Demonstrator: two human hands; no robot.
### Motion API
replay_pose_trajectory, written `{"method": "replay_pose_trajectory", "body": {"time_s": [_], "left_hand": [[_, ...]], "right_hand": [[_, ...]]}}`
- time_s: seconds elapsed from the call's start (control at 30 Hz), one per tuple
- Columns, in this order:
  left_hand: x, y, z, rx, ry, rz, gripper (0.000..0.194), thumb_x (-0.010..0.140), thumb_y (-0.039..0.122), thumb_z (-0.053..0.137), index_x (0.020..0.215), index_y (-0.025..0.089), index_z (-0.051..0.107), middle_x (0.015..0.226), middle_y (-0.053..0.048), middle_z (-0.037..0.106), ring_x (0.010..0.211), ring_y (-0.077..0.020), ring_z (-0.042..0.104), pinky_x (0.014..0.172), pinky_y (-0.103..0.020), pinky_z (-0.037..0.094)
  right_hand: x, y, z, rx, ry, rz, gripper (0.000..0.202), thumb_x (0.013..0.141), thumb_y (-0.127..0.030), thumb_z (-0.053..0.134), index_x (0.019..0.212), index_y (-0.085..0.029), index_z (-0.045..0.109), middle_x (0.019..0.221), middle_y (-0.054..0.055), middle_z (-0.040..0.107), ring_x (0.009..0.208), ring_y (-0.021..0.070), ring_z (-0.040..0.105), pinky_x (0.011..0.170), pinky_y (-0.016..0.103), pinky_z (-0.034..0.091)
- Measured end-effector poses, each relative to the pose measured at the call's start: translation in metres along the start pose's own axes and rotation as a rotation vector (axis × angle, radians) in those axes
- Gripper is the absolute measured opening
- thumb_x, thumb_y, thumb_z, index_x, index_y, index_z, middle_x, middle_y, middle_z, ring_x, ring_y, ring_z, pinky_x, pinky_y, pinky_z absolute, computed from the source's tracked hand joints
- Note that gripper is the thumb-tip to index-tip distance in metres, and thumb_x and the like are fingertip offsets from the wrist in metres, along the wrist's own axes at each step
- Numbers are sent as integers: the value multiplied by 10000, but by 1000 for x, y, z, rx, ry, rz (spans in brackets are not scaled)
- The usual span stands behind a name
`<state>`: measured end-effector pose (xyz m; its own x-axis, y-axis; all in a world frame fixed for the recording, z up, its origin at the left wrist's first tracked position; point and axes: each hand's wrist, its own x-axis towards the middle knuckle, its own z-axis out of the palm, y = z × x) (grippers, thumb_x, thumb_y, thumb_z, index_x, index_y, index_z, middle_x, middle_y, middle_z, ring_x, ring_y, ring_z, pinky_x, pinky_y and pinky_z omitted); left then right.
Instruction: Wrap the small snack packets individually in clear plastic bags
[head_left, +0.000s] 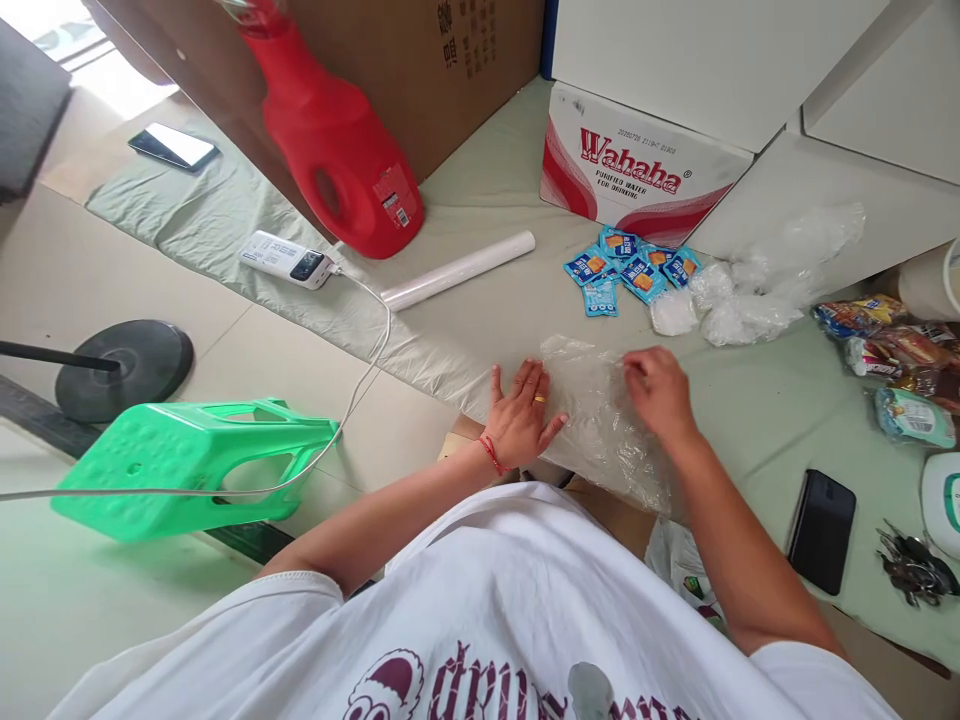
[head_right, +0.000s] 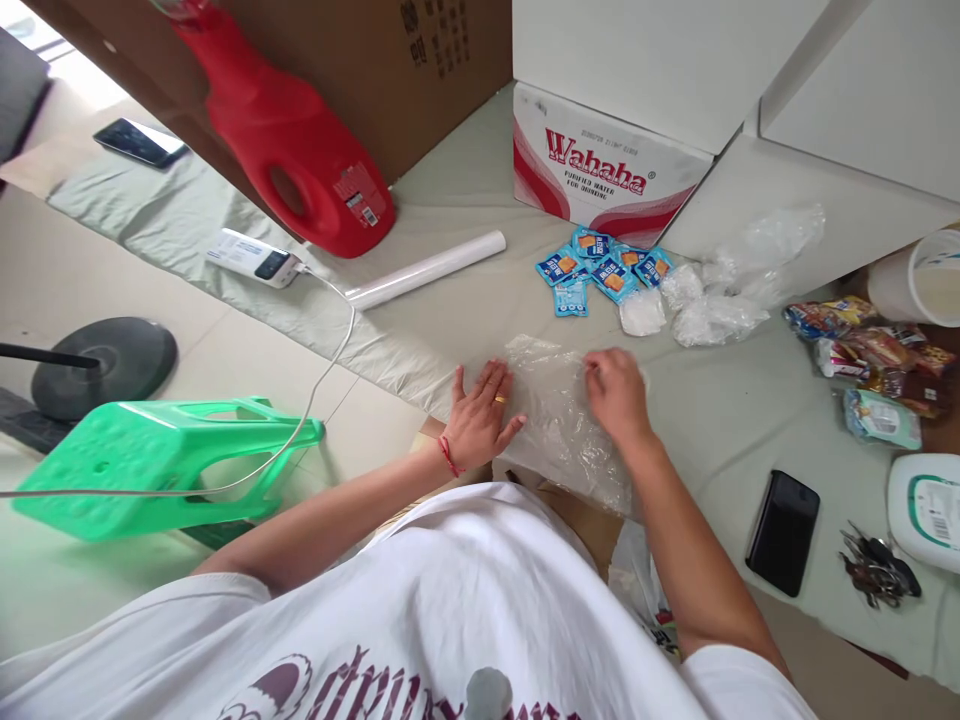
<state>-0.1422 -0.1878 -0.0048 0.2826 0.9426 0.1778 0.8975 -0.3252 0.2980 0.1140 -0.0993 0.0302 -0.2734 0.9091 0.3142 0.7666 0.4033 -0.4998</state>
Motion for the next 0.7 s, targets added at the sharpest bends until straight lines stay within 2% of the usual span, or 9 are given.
{"method": "replay_pose_trajectory", "body": {"time_s": [0.1,0.2,0.3,0.4,0.5,0.57,0.63,0.7], "left_hand": [[13,4,-17,-32,117,33,483,1073,437,398,1344,134,659,1495,-190,618,1524,-349,435,1260,-634,231],[35,8,-17,-91,69,169,423,1077,364,392,1273,165,710,1399,-142,697,1445,-280,538,1247,-538,317],[55,5,-2,-72,-70,167,484,1086,388,352,1402,174,651,1515,-145,618,1474,-290,509,1262,-603,280],[70,-7,11,-15,-155,87,540,1091,407,308,1549,211,516,1664,-130,443,1543,-314,417,1264,-717,169],[77,-17,10,13,-175,23,595,1091,451,282,1615,205,420,1708,-123,354,1574,-319,362,1266,-748,93],[78,-20,4,20,-167,-24,642,1083,503,285,1626,178,398,1716,-138,330,1582,-335,343,1264,-759,66],[74,-21,-2,23,-159,-30,673,1076,541,291,1626,169,400,1717,-148,324,1588,-350,325,1260,-766,41],[67,-24,-5,25,-167,12,668,1071,551,307,1620,187,417,1711,-147,341,1593,-359,315,1260,-763,25]], "right_hand": [[-45,-31,20,-1,-223,-167,298,1024,-251,477,1191,-206,719,1207,120,716,1126,289,595,1004,485,529],[-75,-48,39,-40,-326,-263,398,1049,-299,486,1392,-187,653,1476,136,608,1374,320,513,1171,552,452],[-91,-49,48,-87,-347,-305,450,1053,-342,511,1458,-175,613,1559,139,547,1476,325,455,1255,589,363],[-97,-43,44,-39,-365,-304,432,1054,-349,522,1445,-197,628,1554,121,562,1471,308,480,1253,584,374],[-95,-35,32,135,-379,-294,354,1053,-354,531,1339,-215,689,1485,102,629,1415,282,544,1213,542,436],[-84,-30,19,271,-353,-211,311,1058,-369,522,1261,-231,712,1353,86,710,1282,240,642,1116,456,528],[-60,-23,8,300,-269,-48,300,1065,-389,491,1191,-244,722,1189,68,764,1076,207,717,964,381,589],[-22,-15,2,180,-163,109,323,1066,-397,453,1125,-237,727,1073,68,769,931,210,720,886,378,587]]}}
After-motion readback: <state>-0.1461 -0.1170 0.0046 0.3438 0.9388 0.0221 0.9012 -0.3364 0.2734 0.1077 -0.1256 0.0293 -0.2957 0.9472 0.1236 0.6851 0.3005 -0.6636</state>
